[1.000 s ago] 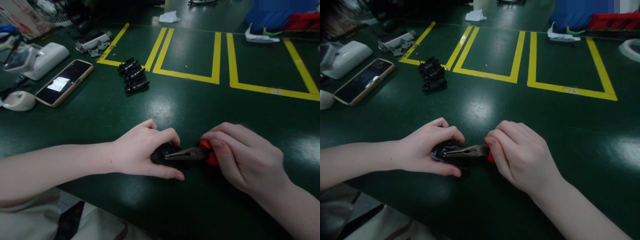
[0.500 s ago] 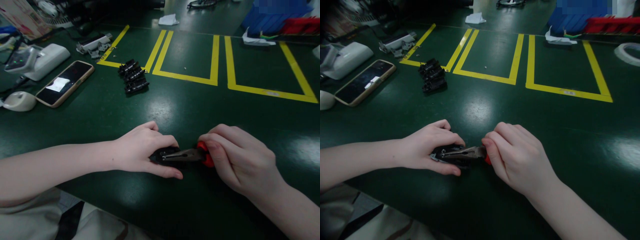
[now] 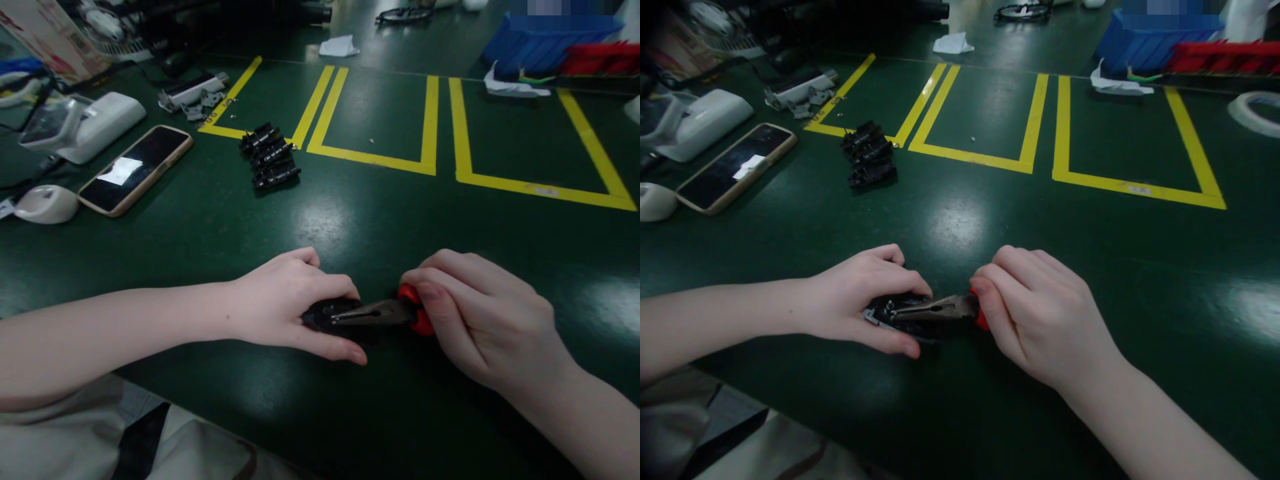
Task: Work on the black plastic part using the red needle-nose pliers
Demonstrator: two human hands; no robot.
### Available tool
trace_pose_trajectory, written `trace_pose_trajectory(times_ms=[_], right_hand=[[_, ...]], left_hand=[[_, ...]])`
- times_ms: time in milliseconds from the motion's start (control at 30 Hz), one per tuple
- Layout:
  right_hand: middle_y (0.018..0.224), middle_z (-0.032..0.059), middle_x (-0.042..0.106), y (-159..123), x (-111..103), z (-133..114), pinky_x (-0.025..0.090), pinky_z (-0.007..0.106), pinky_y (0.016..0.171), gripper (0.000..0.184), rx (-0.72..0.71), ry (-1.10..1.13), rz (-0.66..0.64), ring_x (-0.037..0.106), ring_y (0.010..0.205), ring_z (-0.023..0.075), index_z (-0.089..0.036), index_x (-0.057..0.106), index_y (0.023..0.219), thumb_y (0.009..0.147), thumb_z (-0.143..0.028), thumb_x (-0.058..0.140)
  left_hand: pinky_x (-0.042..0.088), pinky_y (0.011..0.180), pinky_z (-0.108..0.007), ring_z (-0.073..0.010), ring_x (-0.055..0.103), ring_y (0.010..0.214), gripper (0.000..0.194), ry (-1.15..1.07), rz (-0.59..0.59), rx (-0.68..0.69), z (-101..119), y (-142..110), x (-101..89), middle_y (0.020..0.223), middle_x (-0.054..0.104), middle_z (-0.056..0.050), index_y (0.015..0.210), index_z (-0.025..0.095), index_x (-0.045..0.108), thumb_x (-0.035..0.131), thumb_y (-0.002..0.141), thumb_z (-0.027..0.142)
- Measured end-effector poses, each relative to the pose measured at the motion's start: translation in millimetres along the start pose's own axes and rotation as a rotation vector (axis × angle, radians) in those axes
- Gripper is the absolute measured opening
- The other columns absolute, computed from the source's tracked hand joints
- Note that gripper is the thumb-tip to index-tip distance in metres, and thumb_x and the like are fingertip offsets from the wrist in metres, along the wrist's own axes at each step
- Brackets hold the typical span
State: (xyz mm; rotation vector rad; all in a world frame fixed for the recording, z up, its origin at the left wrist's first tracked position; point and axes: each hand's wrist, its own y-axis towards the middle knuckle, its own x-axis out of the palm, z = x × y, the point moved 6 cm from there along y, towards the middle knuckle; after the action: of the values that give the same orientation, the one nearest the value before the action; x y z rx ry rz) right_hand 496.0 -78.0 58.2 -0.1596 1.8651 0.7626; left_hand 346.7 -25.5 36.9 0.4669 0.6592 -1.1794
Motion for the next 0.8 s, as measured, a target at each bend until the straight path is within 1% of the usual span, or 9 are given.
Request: trace_pose_trajectory(times_ms=[233, 400, 800], right_hand=[[0.076, 0.0041, 0.060, 1.1, 0.4, -4.8, 0.042, 0.026, 0.055, 0.023, -0.016, -0.034, 0.012, 0.051, 0.063, 0.0112, -0.015, 0.062, 0.081, 0.096, -0.015, 0.044], [0.076, 0.0041, 0.060, 0.6, 0.0, -2.9, 0.042, 0.027, 0.054, 0.025, 0.000, -0.022, 0.000, 0.052, 0.063, 0.0115, -0.015, 0.062, 0.081, 0.097, -0.017, 0.043], [0.077, 0.0039, 0.058, -1.3, -0.2, 1.9, 0.041, 0.028, 0.055, 0.021, -0.009, -0.018, -0.023, 0.050, 0.063, 0.0117, -0.016, 0.061, 0.083, 0.096, -0.016, 0.044]], left_hand=[[0.030, 0.075, -0.027, -0.0079, 0.050, 0.062, 0.042, -0.014, -0.018, 0.001, 0.0, 0.3, 0.8, 0.078, 0.065, 0.006, 0.100, 0.014, 0.063, 0.073, 0.083, 0.051], [0.030, 0.076, -0.027, -0.0078, 0.050, 0.062, 0.043, -0.020, -0.022, 0.003, -0.5, 0.9, 0.7, 0.078, 0.065, 0.006, 0.100, 0.015, 0.063, 0.073, 0.082, 0.053], [0.031, 0.075, -0.027, -0.0084, 0.049, 0.061, 0.043, -0.023, -0.010, -0.005, -1.1, 1.3, -0.5, 0.077, 0.065, 0.005, 0.098, 0.015, 0.063, 0.074, 0.081, 0.053]])
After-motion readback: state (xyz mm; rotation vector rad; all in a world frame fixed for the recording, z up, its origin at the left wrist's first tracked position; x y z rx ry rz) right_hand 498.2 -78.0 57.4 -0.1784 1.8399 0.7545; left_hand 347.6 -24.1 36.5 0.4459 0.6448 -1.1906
